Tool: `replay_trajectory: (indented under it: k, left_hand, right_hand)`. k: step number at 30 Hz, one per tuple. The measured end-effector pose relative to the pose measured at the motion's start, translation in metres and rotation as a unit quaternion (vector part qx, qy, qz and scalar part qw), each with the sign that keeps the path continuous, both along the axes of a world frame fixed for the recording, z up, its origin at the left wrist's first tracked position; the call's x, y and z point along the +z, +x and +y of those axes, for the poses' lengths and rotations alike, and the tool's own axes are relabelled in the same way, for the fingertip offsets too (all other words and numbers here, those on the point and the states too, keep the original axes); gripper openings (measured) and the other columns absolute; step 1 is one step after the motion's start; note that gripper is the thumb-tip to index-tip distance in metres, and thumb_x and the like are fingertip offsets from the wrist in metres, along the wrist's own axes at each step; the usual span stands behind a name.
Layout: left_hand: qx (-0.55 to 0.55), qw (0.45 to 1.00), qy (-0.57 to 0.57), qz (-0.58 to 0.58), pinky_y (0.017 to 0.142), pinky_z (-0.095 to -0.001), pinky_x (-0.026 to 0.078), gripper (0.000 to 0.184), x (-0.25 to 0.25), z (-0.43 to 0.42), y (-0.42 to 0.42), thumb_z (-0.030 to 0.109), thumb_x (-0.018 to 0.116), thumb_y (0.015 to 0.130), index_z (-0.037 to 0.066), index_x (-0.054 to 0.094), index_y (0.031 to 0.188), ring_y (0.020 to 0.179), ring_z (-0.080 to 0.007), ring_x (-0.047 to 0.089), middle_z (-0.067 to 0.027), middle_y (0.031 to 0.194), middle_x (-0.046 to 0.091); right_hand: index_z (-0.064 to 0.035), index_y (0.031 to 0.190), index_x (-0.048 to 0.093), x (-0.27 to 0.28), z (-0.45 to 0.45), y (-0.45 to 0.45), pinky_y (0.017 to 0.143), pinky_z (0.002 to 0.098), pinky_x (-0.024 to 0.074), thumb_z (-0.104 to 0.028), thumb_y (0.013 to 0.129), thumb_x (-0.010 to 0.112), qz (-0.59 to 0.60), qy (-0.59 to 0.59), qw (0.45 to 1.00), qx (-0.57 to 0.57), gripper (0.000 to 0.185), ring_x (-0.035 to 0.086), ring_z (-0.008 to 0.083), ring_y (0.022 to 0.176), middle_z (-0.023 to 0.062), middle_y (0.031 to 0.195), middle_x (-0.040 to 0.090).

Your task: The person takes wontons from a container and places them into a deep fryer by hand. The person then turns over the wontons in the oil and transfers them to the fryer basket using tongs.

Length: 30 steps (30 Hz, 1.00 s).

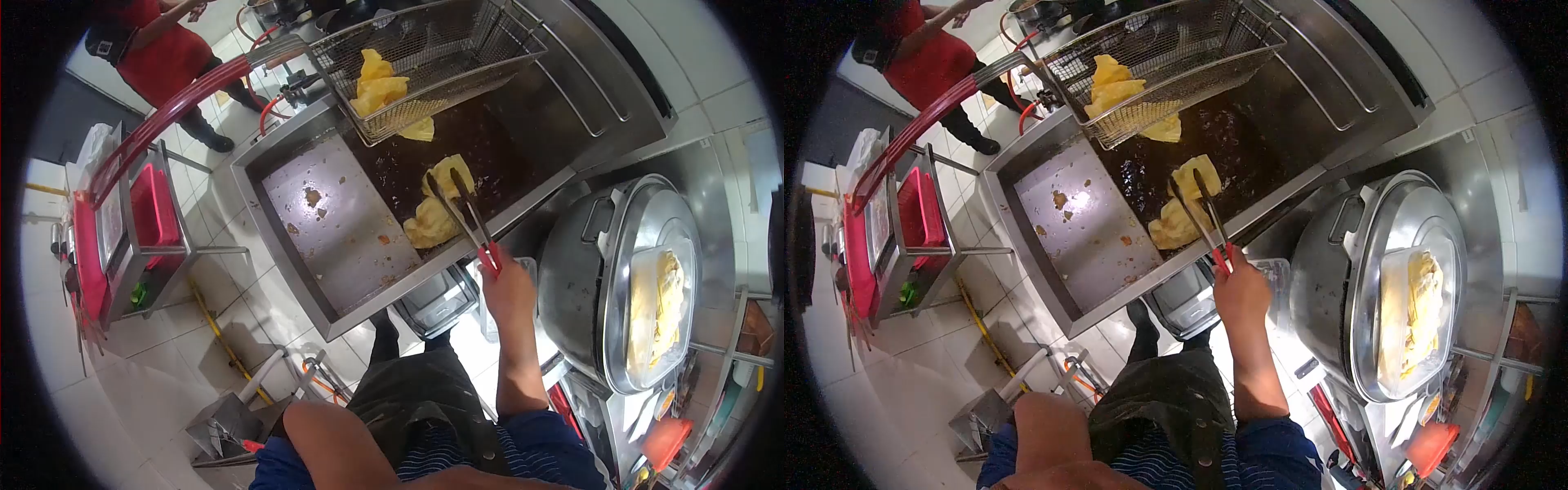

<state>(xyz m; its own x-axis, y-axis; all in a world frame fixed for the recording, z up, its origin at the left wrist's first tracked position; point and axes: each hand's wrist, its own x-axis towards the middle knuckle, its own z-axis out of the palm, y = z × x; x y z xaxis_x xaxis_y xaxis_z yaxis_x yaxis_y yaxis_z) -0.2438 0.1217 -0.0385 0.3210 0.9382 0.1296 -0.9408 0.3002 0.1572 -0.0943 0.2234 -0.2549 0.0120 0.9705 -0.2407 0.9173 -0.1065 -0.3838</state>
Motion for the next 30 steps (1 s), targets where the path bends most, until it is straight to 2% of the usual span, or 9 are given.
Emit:
replay_trajectory:
  k: [5, 8, 10, 15, 18, 21, 23, 25, 30]
  left_hand:
    - [0.001, 1.000, -0.018, 0.015, 0.091, -0.0322, 0.039, 0.070, -0.009, -0.011, 0.012, 0.038, 0.036, 0.067, -0.023, 0.049, 0.100, 0.093, -0.0399, 0.055, -0.0367, 0.102, 0.051]
    - [0.043, 0.996, -0.059, -0.053, 0.091, -0.0333, 0.039, 0.070, -0.007, -0.013, 0.015, 0.038, 0.036, 0.067, -0.023, 0.048, 0.100, 0.094, -0.0409, 0.054, -0.0374, 0.101, 0.050]
    - [-0.010, 0.996, -0.072, -0.051, 0.091, -0.0339, 0.039, 0.071, -0.005, -0.009, 0.005, 0.038, 0.036, 0.067, -0.023, 0.047, 0.101, 0.094, -0.0415, 0.054, -0.0379, 0.102, 0.050]
    - [0.032, 0.998, -0.027, -0.036, 0.091, -0.0341, 0.039, 0.070, -0.015, -0.014, 0.008, 0.036, 0.037, 0.068, -0.023, 0.047, 0.102, 0.095, -0.0412, 0.054, -0.0379, 0.103, 0.049]
    - [0.027, 0.997, -0.047, -0.051, 0.091, -0.0343, 0.039, 0.069, -0.010, -0.013, 0.001, 0.036, 0.037, 0.068, -0.023, 0.047, 0.102, 0.095, -0.0411, 0.054, -0.0379, 0.104, 0.049]
    - [0.019, 0.998, -0.038, -0.045, 0.091, -0.0344, 0.039, 0.069, -0.015, -0.013, 0.002, 0.036, 0.037, 0.068, -0.023, 0.047, 0.102, 0.095, -0.0409, 0.054, -0.0378, 0.104, 0.049]
    - [0.036, 0.999, -0.013, -0.030, 0.091, -0.0345, 0.039, 0.069, -0.015, -0.015, 0.004, 0.036, 0.038, 0.068, -0.023, 0.047, 0.102, 0.095, -0.0409, 0.054, -0.0378, 0.104, 0.049]
    - [0.018, 0.994, -0.085, -0.063, 0.091, -0.0346, 0.039, 0.069, -0.008, -0.016, 0.005, 0.036, 0.037, 0.068, -0.023, 0.047, 0.101, 0.095, -0.0408, 0.054, -0.0376, 0.104, 0.049]
    - [0.027, 0.999, -0.025, -0.030, 0.090, -0.0349, 0.040, 0.069, -0.021, -0.010, 0.009, 0.036, 0.037, 0.068, -0.023, 0.048, 0.101, 0.095, -0.0408, 0.054, -0.0375, 0.103, 0.049]
  right_hand:
    - [-0.0095, 0.113, 0.050, 0.005, -0.006, -0.011, 0.068, 0.0434, 0.0463, -0.021, 0.074, 0.058, 0.006, -0.012, 1.000, 0.012, 0.042, 0.059, 0.0361, 0.078, 0.0188, 0.084, 0.061]
    - [-0.0082, 0.112, 0.050, 0.003, -0.008, -0.017, 0.066, 0.0426, 0.0468, -0.022, 0.074, 0.058, -0.008, -0.020, 1.000, 0.017, 0.041, 0.059, 0.0356, 0.077, 0.0188, 0.083, 0.061]
    - [-0.0077, 0.111, 0.050, 0.003, -0.010, -0.018, 0.066, 0.0424, 0.0470, -0.022, 0.075, 0.058, 0.012, -0.019, 1.000, 0.020, 0.040, 0.059, 0.0352, 0.076, 0.0186, 0.082, 0.061]
    - [-0.0063, 0.108, 0.051, 0.001, -0.014, -0.024, 0.064, 0.0420, 0.0471, -0.022, 0.075, 0.058, 0.015, -0.006, 1.000, 0.021, 0.037, 0.060, 0.0341, 0.075, 0.0178, 0.080, 0.062]
    - [-0.0082, 0.113, 0.053, 0.010, -0.012, -0.028, 0.075, 0.0409, 0.0447, -0.020, 0.074, 0.058, 0.043, -0.061, 0.997, -0.020, 0.041, 0.057, 0.0357, 0.086, 0.0186, 0.093, 0.060]
    - [-0.0090, 0.113, 0.053, 0.008, -0.013, -0.028, 0.075, 0.0414, 0.0449, -0.021, 0.074, 0.058, 0.039, -0.069, 0.997, -0.024, 0.040, 0.057, 0.0358, 0.086, 0.0181, 0.093, 0.060]
    - [-0.0074, 0.108, 0.051, 0.002, -0.013, -0.027, 0.064, 0.0424, 0.0467, -0.022, 0.076, 0.058, 0.033, -0.022, 0.999, 0.020, 0.036, 0.060, 0.0346, 0.074, 0.0179, 0.079, 0.061]
    - [-0.0078, 0.108, 0.052, 0.001, -0.013, -0.028, 0.064, 0.0424, 0.0467, -0.022, 0.076, 0.058, 0.034, -0.023, 0.999, 0.021, 0.036, 0.060, 0.0346, 0.074, 0.0178, 0.079, 0.061]
    - [-0.0081, 0.108, 0.052, -0.004, -0.013, -0.023, 0.065, 0.0422, 0.0469, -0.021, 0.075, 0.058, 0.055, -0.017, 0.998, 0.021, 0.035, 0.059, 0.0345, 0.075, 0.0179, 0.080, 0.061]
